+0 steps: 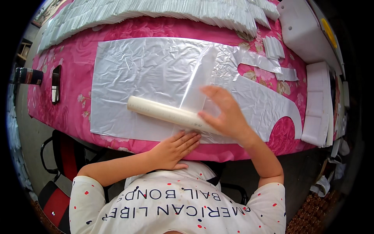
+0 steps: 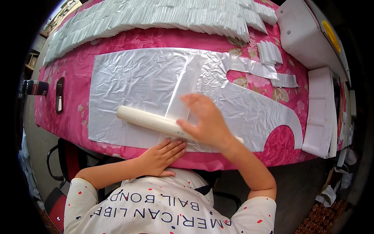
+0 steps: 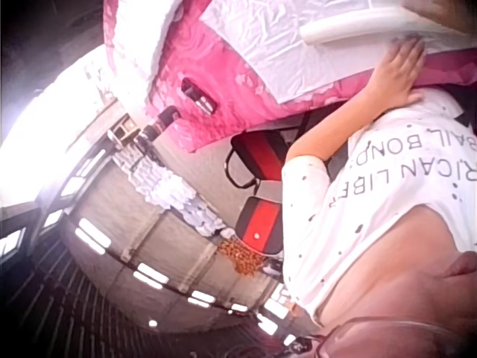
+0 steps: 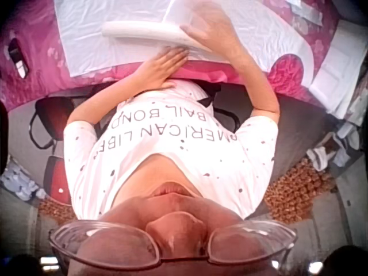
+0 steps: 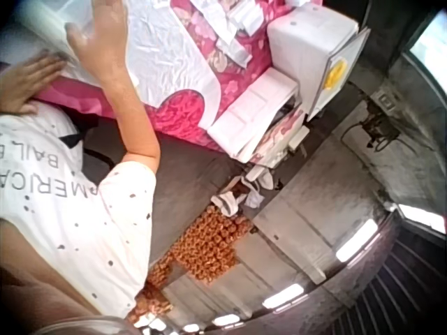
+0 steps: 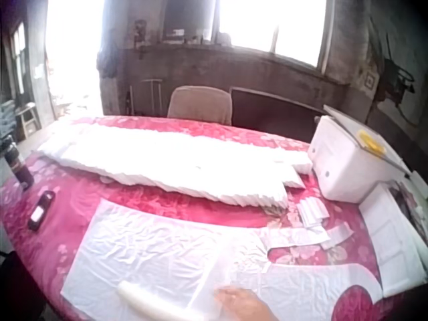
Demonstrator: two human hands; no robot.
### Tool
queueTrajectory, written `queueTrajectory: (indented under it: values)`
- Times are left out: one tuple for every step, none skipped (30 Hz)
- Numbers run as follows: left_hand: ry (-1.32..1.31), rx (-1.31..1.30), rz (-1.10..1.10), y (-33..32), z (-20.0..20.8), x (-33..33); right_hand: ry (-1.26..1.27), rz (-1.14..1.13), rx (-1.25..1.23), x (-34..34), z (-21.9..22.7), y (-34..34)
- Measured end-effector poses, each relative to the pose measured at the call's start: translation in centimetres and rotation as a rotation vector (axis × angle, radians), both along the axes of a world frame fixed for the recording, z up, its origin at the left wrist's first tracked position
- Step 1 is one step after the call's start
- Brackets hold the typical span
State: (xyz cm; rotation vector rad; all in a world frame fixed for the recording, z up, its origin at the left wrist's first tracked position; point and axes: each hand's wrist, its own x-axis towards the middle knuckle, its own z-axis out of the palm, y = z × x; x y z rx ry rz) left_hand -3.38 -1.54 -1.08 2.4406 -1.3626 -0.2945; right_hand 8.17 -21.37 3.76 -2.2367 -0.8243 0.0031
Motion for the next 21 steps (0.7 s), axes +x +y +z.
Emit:
queueTrajectory:
  values:
    - [-0.01,0.032,0.005,-0.2,-0.1,-0.4,-0.007,0.063,-0.068,-2.0,0.1,0.7]
    - [-0.022,0.069,0.012,-0.4,-0.2,-0.7,0.01,0.057,-0.101,-3.4,-0.2,0.8]
    - [-0.033,0.105,0.022,-0.5,-0.2,-0.9,0.028,0.053,-0.135,-4.5,-0.8,0.9]
    - [-0.036,0.094,0.03,-0.6,-0.2,-0.9,0.047,0.05,-0.168,-5.0,-1.2,0.9]
    - [-0.042,0.085,0.038,-0.7,-0.1,-0.9,0.007,0.024,-0.175,-5.0,-1.0,0.6]
    - [-0.047,0.077,0.046,-0.6,0.1,-1.0,-0.018,-0.026,-0.196,-4.6,-1.1,0.0]
    - [-0.018,0.074,0.047,-0.6,0.1,-1.0,-0.043,-0.076,-0.217,-3.7,-1.2,-0.9]
    - [0.009,0.07,0.042,-0.6,0.4,-1.0,-0.068,-0.132,-0.237,-2.8,-1.2,-2.1]
    - [0.034,0.063,0.034,-0.6,0.4,-0.8,-0.111,-0.244,-0.243,-1.8,-1.4,-3.6]
    - [0.038,0.015,-0.012,-0.4,0.4,-0.6,-0.156,-0.351,-0.247,-0.5,-1.6,-5.3]
    - [0.041,-0.034,-0.063,0.0,0.2,-0.4,-0.187,-0.449,-0.249,0.7,-2.0,-7.4]
    - [0.046,-0.08,-0.11,0.3,0.2,0.0,-0.216,-0.542,-0.248,1.5,-2.2,-8.7]
    - [0.041,-0.072,-0.086,0.6,0.3,0.4,-0.226,-0.545,-0.25,1.6,-2.1,-9.8]
    - [0.041,-0.064,-0.059,0.8,0.8,1.0,-0.231,-0.546,-0.251,1.6,-1.7,-10.3]
    - [0.041,-0.056,-0.032,1.0,1.0,1.3,-0.236,-0.546,-0.253,1.5,-1.4,-10.5]
    - [0.05,-0.032,-0.016,1.0,1.1,1.6,-0.194,-0.467,-0.221,0.9,-1.2,-10.1]
    - [0.061,-0.01,0.002,0.9,1.0,1.7,-0.151,-0.386,-0.191,-0.2,-0.9,-8.8]
    - [0.072,0.009,0.01,0.6,0.9,1.9,-0.107,-0.315,-0.165,-1.3,-0.5,-7.6]
    - [0.051,0.018,0.015,0.4,0.7,1.6,-0.099,-0.207,-0.174,-2.3,-0.4,-6.3]
    - [0.032,0.028,0.021,0.1,0.4,0.9,-0.09,-0.098,-0.182,-3.2,-0.4,-4.9]
    - [0.014,0.041,0.026,-0.2,0.1,0.2,-0.118,-0.041,-0.185,-4.1,-0.6,-3.6]
